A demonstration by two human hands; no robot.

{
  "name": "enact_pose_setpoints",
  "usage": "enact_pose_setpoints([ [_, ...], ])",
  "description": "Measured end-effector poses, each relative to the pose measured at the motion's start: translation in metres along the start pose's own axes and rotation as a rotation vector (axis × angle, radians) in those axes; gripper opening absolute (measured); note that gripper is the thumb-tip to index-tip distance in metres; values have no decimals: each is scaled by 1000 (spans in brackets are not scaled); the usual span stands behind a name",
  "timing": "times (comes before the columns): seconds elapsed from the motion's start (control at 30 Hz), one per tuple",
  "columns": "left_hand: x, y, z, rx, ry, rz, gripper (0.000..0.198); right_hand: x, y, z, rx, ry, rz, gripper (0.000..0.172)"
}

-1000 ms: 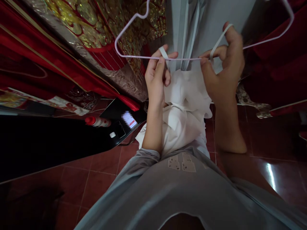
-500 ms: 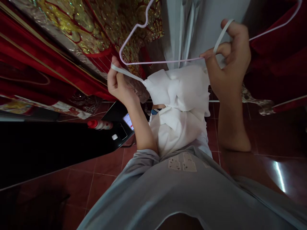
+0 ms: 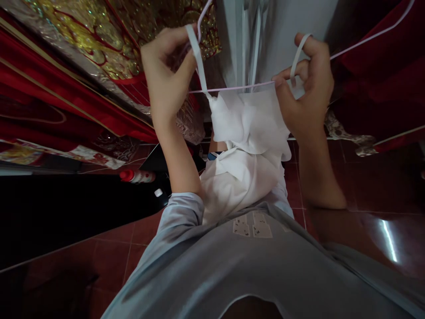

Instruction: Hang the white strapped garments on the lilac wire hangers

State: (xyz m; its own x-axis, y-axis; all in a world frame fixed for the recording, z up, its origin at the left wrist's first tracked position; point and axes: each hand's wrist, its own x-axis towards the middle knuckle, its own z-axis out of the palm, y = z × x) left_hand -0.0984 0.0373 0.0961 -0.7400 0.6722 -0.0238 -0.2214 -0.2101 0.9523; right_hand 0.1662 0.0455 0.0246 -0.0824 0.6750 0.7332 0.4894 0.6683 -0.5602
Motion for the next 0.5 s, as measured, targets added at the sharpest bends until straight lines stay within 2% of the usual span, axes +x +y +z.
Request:
enact_pose_setpoints([
  [0.03, 2, 1, 3, 61, -51, 16, 34, 0, 0, 1, -2, 10, -21, 53],
  [0.1, 5, 2, 9, 218, -360, 160, 34, -1, 0, 2, 18, 49, -88, 51],
  [0.17, 9, 1, 12, 355, -688, 381, 38, -2, -2, 3, 39, 39, -109, 51],
  [0.2, 11, 0, 12, 394, -779, 467, 40, -3, -3, 2, 41, 29, -108, 51],
  [0.23, 14, -2, 10, 401, -811, 514, 42, -3, -4, 2, 36, 20, -101, 51],
  [0.3, 19, -9, 2, 353, -782, 488, 41, -4, -7, 1, 9, 6, -76, 53],
  [0.4, 20, -28, -13, 140, -721, 302, 36, -5, -12, 1, -16, 9, -55, 57],
  [0.5, 3, -53, -19, -212, -653, 83, 39, -4, -17, 3, 24, 6, -72, 58],
])
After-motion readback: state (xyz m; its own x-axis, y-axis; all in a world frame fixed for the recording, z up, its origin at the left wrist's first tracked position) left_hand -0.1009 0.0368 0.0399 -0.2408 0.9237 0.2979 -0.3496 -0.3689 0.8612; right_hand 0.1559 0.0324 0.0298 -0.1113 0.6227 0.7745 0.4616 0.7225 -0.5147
